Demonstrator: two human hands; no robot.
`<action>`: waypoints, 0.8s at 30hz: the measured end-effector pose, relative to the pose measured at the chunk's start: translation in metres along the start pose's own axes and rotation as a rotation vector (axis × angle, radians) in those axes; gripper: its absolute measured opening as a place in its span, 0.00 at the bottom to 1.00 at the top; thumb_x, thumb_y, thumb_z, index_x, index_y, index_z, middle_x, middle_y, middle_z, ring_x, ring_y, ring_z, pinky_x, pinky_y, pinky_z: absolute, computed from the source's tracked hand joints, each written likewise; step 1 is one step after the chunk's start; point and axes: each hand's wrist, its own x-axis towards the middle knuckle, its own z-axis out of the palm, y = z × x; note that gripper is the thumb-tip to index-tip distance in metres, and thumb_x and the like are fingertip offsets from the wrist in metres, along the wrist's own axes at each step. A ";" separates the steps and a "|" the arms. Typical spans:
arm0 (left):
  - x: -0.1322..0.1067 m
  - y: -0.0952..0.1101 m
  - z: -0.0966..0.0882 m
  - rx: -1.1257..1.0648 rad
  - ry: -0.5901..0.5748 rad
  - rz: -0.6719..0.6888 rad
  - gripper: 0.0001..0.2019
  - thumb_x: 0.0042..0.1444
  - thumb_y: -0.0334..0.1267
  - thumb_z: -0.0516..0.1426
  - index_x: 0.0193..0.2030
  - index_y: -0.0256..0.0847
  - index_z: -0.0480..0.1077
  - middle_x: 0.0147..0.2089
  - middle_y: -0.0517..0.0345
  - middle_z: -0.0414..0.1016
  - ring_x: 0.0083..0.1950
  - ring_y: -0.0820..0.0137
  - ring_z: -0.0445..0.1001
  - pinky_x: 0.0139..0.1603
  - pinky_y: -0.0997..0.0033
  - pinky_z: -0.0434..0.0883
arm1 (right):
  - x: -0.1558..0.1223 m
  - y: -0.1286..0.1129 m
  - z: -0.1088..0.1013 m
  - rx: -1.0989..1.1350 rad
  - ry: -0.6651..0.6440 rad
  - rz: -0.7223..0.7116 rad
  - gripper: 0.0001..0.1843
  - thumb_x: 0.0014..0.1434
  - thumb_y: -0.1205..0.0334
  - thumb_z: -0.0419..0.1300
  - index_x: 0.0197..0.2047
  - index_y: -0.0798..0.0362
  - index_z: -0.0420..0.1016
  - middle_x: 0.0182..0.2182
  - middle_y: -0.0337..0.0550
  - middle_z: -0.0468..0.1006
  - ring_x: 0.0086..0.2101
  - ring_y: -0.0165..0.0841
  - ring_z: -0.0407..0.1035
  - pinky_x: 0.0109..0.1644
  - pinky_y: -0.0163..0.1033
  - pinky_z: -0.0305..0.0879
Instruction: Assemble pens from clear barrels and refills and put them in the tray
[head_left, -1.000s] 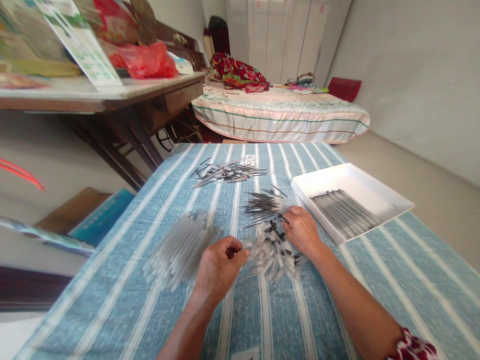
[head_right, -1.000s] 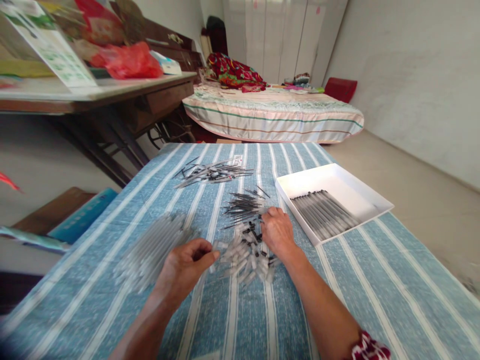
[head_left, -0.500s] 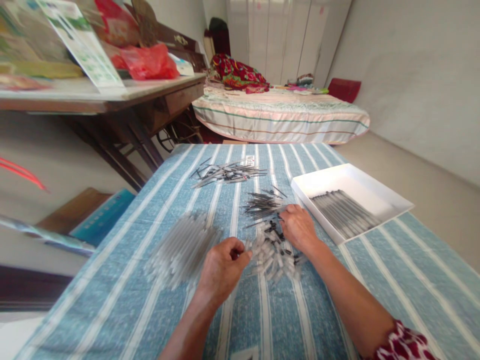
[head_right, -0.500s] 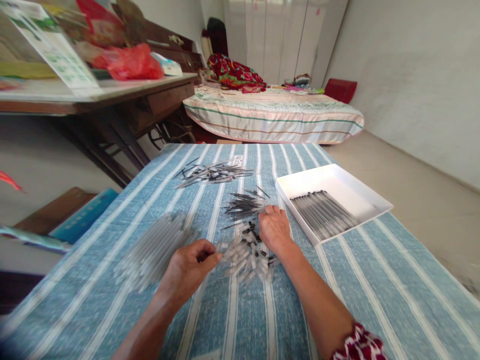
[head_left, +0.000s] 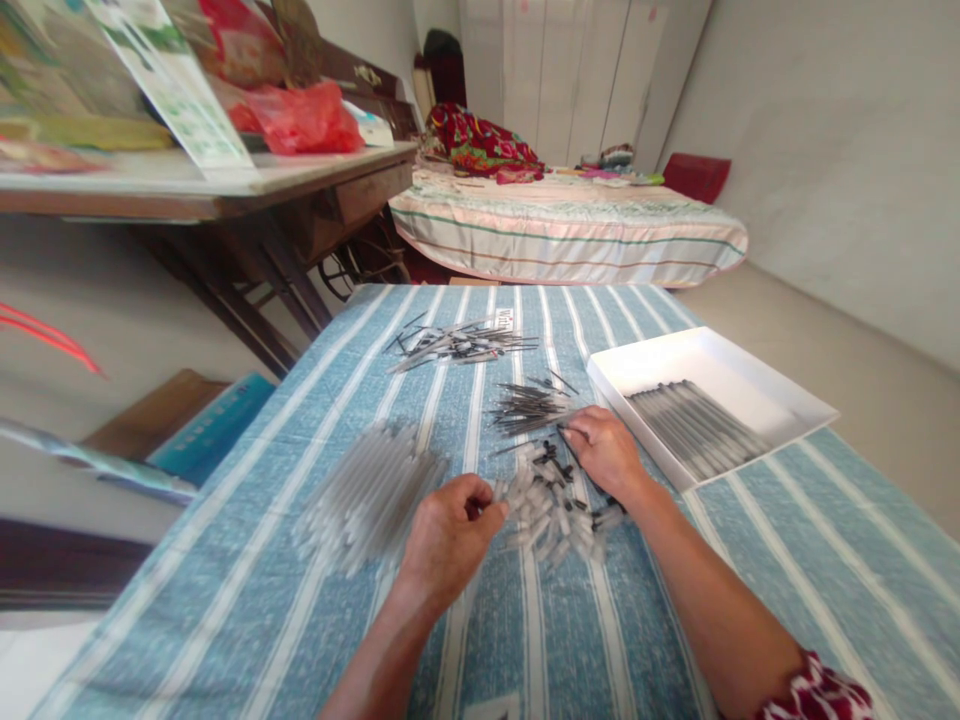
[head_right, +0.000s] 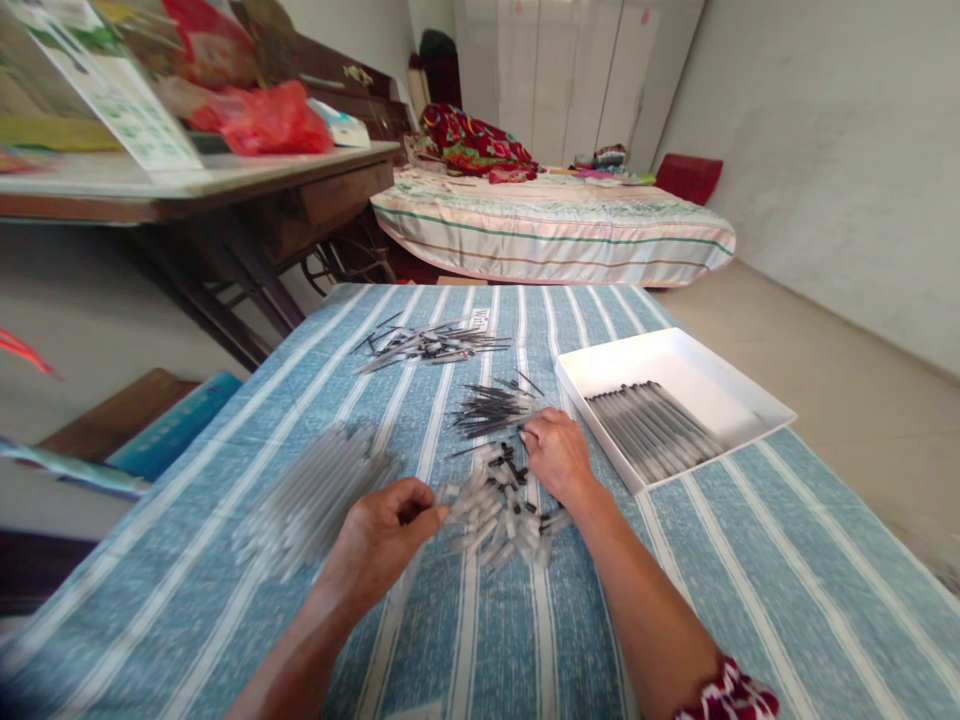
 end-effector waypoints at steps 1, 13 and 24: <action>0.000 0.000 0.000 0.007 0.000 0.000 0.09 0.46 0.42 0.55 0.22 0.40 0.64 0.20 0.65 0.63 0.24 0.73 0.61 0.26 0.73 0.57 | 0.000 0.000 -0.001 -0.006 -0.001 0.005 0.10 0.59 0.64 0.53 0.32 0.53 0.75 0.34 0.44 0.73 0.39 0.34 0.65 0.43 0.36 0.57; 0.000 0.004 0.000 0.061 0.005 0.023 0.09 0.46 0.42 0.54 0.22 0.40 0.65 0.20 0.65 0.63 0.24 0.73 0.63 0.28 0.73 0.58 | -0.003 -0.024 -0.002 -0.274 -0.124 0.029 0.09 0.56 0.62 0.54 0.31 0.56 0.74 0.40 0.52 0.70 0.46 0.42 0.58 0.46 0.43 0.53; 0.001 0.002 -0.002 0.008 0.078 0.063 0.07 0.45 0.40 0.55 0.23 0.40 0.67 0.22 0.63 0.68 0.25 0.73 0.65 0.27 0.74 0.60 | -0.014 -0.027 -0.038 -0.231 -0.269 -0.006 0.08 0.56 0.69 0.53 0.30 0.55 0.73 0.37 0.48 0.72 0.42 0.38 0.64 0.43 0.39 0.54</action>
